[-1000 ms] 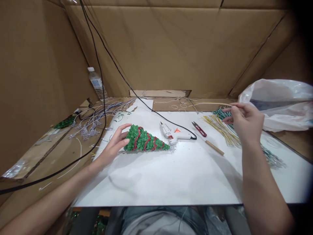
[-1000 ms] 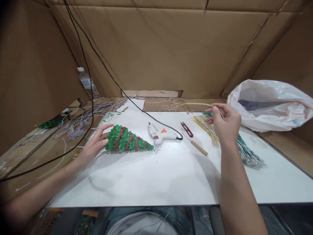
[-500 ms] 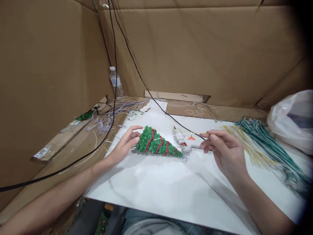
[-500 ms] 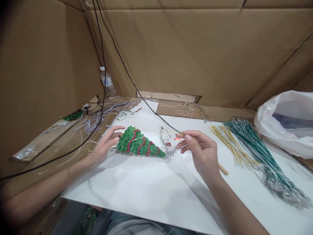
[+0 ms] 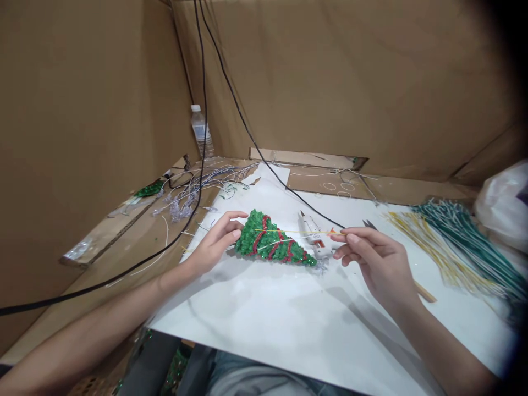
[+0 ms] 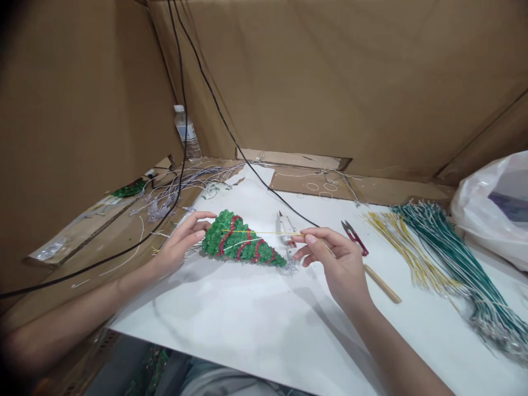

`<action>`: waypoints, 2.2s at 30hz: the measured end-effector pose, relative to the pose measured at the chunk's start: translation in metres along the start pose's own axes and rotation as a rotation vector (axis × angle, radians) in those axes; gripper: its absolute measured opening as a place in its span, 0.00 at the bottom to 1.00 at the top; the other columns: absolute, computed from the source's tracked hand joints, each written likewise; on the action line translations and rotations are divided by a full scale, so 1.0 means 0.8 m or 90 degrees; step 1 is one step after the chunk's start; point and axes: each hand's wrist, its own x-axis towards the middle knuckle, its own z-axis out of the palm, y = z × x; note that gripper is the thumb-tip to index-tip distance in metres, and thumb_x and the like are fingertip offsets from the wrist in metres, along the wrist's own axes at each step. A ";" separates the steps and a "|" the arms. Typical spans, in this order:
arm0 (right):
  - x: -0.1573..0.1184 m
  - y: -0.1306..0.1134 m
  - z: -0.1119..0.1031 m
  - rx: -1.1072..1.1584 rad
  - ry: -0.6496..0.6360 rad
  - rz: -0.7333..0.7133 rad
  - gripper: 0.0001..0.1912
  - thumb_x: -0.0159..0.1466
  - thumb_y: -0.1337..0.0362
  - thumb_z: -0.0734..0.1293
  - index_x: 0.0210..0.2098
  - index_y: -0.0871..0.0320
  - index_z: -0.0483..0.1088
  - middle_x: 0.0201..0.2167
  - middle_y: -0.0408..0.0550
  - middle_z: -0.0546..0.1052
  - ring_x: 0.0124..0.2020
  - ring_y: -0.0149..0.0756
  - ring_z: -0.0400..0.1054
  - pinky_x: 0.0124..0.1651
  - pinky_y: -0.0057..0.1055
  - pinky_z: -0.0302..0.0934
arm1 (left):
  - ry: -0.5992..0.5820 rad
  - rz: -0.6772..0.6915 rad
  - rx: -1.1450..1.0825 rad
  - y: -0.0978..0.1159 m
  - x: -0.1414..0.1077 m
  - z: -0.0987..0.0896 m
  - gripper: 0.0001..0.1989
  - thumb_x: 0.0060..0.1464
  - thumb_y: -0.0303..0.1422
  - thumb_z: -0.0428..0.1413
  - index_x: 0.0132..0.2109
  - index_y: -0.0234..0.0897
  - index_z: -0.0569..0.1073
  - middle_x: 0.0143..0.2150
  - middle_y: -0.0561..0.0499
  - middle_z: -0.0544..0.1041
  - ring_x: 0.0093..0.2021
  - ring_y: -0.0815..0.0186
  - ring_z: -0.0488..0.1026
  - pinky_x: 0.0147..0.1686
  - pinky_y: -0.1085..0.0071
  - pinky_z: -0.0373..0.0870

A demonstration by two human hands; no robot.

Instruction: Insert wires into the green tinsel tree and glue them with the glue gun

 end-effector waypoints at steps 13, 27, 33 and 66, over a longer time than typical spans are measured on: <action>0.000 -0.003 -0.002 0.008 0.016 -0.019 0.06 0.57 0.61 0.71 0.34 0.55 0.76 0.29 0.47 0.80 0.23 0.32 0.73 0.23 0.25 0.67 | -0.013 0.001 0.004 0.000 0.000 -0.002 0.17 0.61 0.39 0.48 0.54 0.39 0.63 0.35 0.52 0.68 0.35 0.66 0.64 0.34 0.71 0.59; 0.015 -0.013 0.017 0.051 0.014 0.052 0.08 0.56 0.60 0.71 0.33 0.56 0.75 0.33 0.48 0.80 0.24 0.30 0.73 0.23 0.23 0.66 | -0.009 -0.002 0.013 0.001 0.000 0.000 0.17 0.60 0.38 0.49 0.54 0.38 0.63 0.43 0.47 0.72 0.44 0.61 0.68 0.37 0.69 0.62; 0.023 -0.025 0.029 0.032 0.056 0.052 0.10 0.54 0.59 0.72 0.33 0.57 0.75 0.34 0.50 0.80 0.25 0.33 0.74 0.23 0.24 0.66 | -0.012 -0.010 0.005 0.001 0.000 0.001 0.17 0.60 0.38 0.49 0.54 0.38 0.62 0.44 0.47 0.71 0.43 0.62 0.67 0.36 0.69 0.61; -0.052 -0.013 0.008 -0.233 -0.022 -0.255 0.08 0.61 0.70 0.66 0.38 0.53 0.74 0.30 0.46 0.80 0.30 0.36 0.75 0.27 0.31 0.71 | -0.007 -0.005 0.030 -0.001 0.000 0.001 0.16 0.60 0.36 0.49 0.54 0.39 0.63 0.43 0.48 0.72 0.42 0.63 0.68 0.41 0.66 0.62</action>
